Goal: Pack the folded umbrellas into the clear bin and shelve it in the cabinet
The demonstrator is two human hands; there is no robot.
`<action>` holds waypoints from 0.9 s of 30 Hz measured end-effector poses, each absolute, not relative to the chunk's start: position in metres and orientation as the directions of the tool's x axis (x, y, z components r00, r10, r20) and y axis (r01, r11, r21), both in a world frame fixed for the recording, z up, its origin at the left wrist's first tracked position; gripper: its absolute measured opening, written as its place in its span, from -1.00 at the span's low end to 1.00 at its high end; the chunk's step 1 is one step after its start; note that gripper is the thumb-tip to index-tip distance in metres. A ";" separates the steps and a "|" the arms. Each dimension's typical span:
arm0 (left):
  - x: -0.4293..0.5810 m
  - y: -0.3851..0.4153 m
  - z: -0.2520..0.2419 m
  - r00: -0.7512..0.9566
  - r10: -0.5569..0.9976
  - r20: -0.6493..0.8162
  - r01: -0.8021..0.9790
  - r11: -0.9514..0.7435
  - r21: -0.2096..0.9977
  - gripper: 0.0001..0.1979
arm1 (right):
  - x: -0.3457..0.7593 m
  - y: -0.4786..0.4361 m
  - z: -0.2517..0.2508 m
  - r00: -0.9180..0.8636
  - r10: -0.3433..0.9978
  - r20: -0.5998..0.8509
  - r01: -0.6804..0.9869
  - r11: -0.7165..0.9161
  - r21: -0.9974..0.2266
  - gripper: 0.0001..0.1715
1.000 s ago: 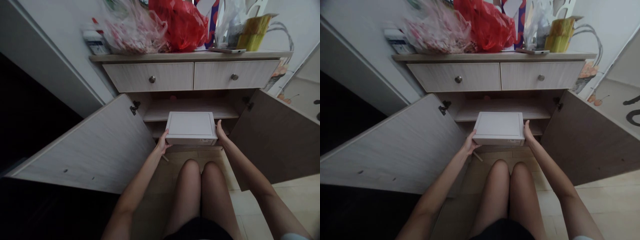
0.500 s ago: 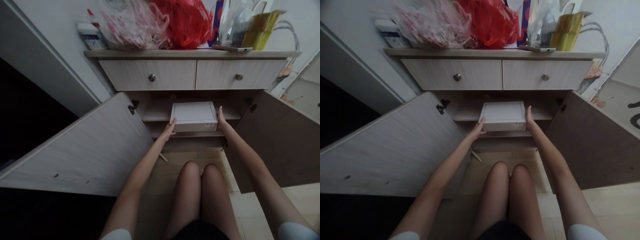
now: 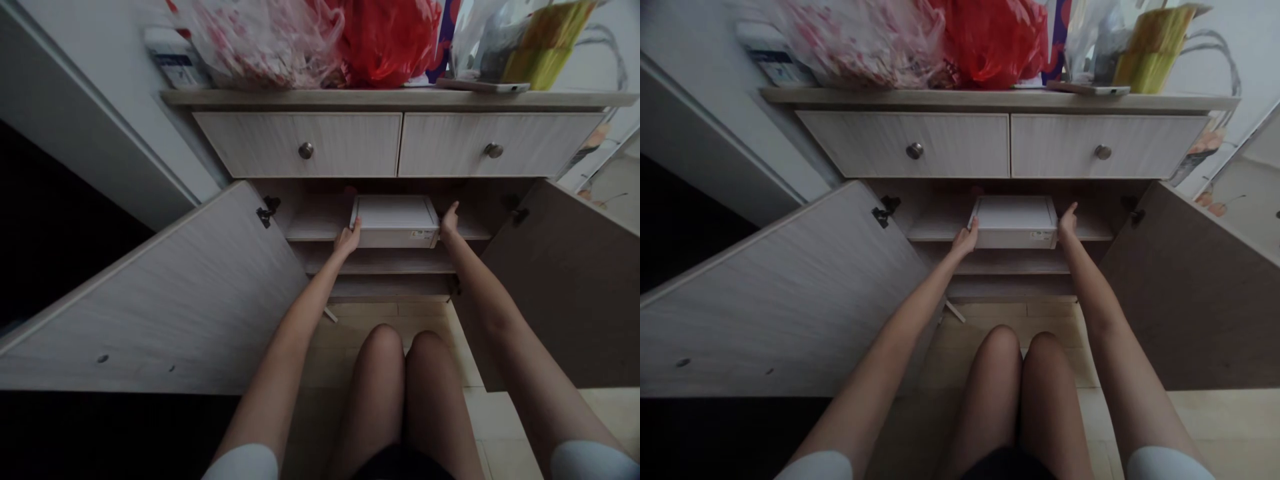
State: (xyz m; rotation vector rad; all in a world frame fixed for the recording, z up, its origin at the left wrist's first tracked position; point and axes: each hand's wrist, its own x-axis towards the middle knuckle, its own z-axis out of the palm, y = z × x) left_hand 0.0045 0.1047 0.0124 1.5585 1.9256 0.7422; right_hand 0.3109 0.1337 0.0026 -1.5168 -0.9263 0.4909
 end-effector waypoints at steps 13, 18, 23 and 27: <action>0.030 0.035 -0.073 0.011 0.828 0.560 0.801 -0.343 0.491 -0.35 | 0.236 0.008 -0.098 0.099 0.760 0.643 0.966 0.081 -0.245 -0.24; 0.020 0.058 -0.058 0.207 0.876 0.436 0.861 -0.374 0.344 -0.39 | 0.247 0.023 -0.083 -0.023 0.824 0.566 0.992 0.091 -0.092 -0.24; 0.017 0.074 -0.061 0.295 0.865 0.406 0.867 -0.421 0.266 -0.34 | 0.250 0.037 -0.079 -0.062 0.832 0.551 0.992 0.114 -0.061 -0.23; 0.026 0.076 -0.066 0.280 0.863 0.420 0.879 -0.406 0.250 -0.31 | 0.247 0.044 -0.083 -0.045 0.835 0.549 0.994 0.091 -0.057 -0.22</action>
